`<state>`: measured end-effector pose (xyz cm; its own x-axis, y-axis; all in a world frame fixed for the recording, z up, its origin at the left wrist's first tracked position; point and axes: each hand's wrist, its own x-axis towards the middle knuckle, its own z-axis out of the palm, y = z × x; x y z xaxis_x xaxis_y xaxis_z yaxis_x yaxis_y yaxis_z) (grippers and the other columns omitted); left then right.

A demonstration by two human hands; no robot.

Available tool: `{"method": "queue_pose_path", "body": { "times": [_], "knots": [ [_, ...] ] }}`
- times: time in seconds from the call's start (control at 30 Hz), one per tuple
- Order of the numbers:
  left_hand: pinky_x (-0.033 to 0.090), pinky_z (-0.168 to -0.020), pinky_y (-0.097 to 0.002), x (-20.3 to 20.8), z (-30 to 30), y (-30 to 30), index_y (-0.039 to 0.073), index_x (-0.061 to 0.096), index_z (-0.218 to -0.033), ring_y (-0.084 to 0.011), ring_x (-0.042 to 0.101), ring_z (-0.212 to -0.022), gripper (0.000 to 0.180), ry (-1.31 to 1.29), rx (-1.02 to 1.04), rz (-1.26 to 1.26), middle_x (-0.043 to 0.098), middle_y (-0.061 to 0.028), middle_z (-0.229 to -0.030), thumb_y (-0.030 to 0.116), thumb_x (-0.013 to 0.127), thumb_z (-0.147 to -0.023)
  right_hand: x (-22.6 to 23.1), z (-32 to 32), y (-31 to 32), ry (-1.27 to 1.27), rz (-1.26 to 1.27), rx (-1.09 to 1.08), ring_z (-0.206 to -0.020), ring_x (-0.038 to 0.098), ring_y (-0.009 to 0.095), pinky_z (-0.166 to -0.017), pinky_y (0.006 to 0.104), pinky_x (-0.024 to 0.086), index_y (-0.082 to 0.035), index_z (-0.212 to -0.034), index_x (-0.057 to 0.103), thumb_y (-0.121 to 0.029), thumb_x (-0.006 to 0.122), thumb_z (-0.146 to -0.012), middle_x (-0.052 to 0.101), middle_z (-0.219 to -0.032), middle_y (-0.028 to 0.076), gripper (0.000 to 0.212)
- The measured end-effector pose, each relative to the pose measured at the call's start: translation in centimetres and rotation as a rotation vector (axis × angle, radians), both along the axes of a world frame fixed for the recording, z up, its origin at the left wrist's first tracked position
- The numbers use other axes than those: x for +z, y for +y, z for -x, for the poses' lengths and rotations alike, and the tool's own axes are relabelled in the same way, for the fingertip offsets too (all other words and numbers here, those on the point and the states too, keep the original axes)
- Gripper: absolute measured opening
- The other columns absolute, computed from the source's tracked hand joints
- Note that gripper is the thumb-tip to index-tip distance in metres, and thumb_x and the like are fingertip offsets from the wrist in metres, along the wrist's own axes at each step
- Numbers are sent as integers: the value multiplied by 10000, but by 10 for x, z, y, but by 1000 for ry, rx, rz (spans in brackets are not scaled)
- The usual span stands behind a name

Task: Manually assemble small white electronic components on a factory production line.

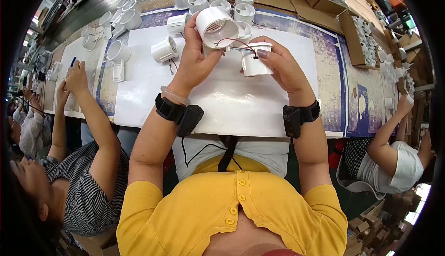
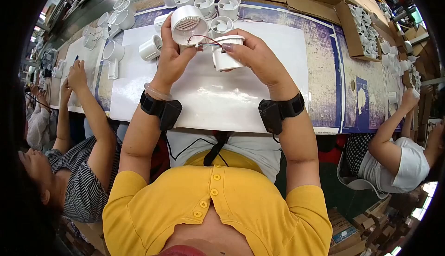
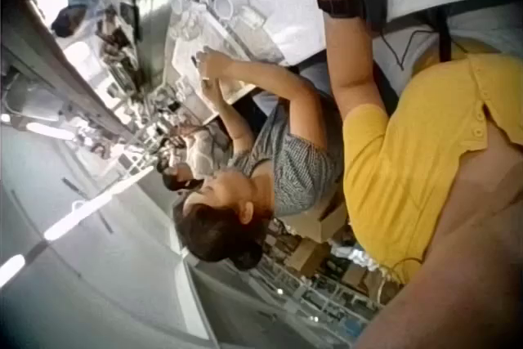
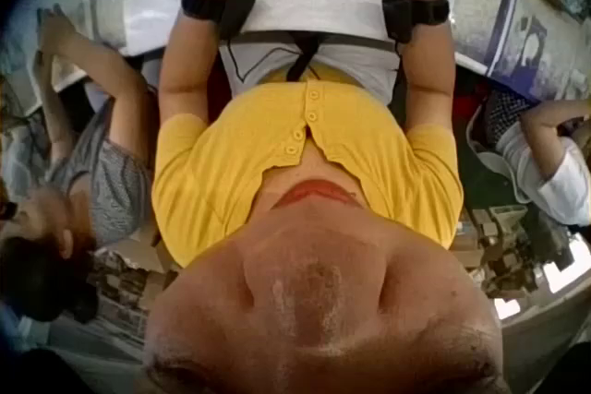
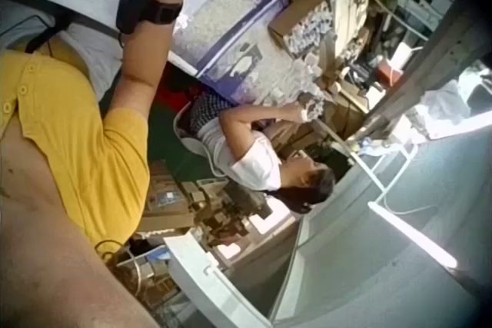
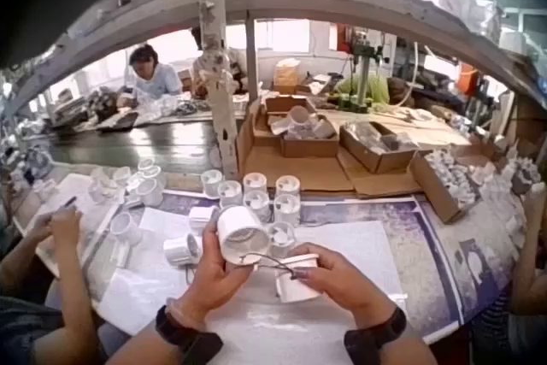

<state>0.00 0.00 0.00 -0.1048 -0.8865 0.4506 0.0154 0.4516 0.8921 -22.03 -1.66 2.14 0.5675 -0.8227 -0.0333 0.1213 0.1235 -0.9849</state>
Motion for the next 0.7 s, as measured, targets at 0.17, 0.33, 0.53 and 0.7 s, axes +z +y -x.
{"method": "queue_pose_path", "body": {
  "times": [0.17,0.33,0.53,0.7],
  "knots": [
    [473,-924,-324,1,-1,0,86,84,-1431,-222,475,-1186,801,16,-26,-37,404,-140,-1309,-61,546,-794,1,1,-1,-58,-19,-17,-866,680,272,-719,339,569,10,-1270,426,-198,541,-869,625,-1038,149,466],
    [431,-975,-343,-3,-4,-2,87,76,-1435,-238,450,-1214,820,-38,14,29,395,-152,-1322,-61,548,-781,9,-1,6,-55,-76,-26,-853,681,289,-665,340,578,29,-1295,399,-205,535,-874,624,-1043,161,500],
    [355,-1049,-369,-6,-3,-4,86,76,-1438,-254,396,-1265,838,-81,49,87,368,-163,-1348,-62,553,-765,7,-1,5,-109,-112,3,-854,679,300,-660,346,585,37,-1319,373,-211,525,-880,624,-1048,170,527],
    [323,-1072,-379,-6,-3,-3,81,84,-1435,-259,373,-1282,840,-71,43,89,354,-163,-1356,-69,547,-751,6,-5,5,-67,-99,-20,-854,679,293,-662,346,587,39,-1312,383,-216,524,-881,624,-1046,168,520]
  ]
}}
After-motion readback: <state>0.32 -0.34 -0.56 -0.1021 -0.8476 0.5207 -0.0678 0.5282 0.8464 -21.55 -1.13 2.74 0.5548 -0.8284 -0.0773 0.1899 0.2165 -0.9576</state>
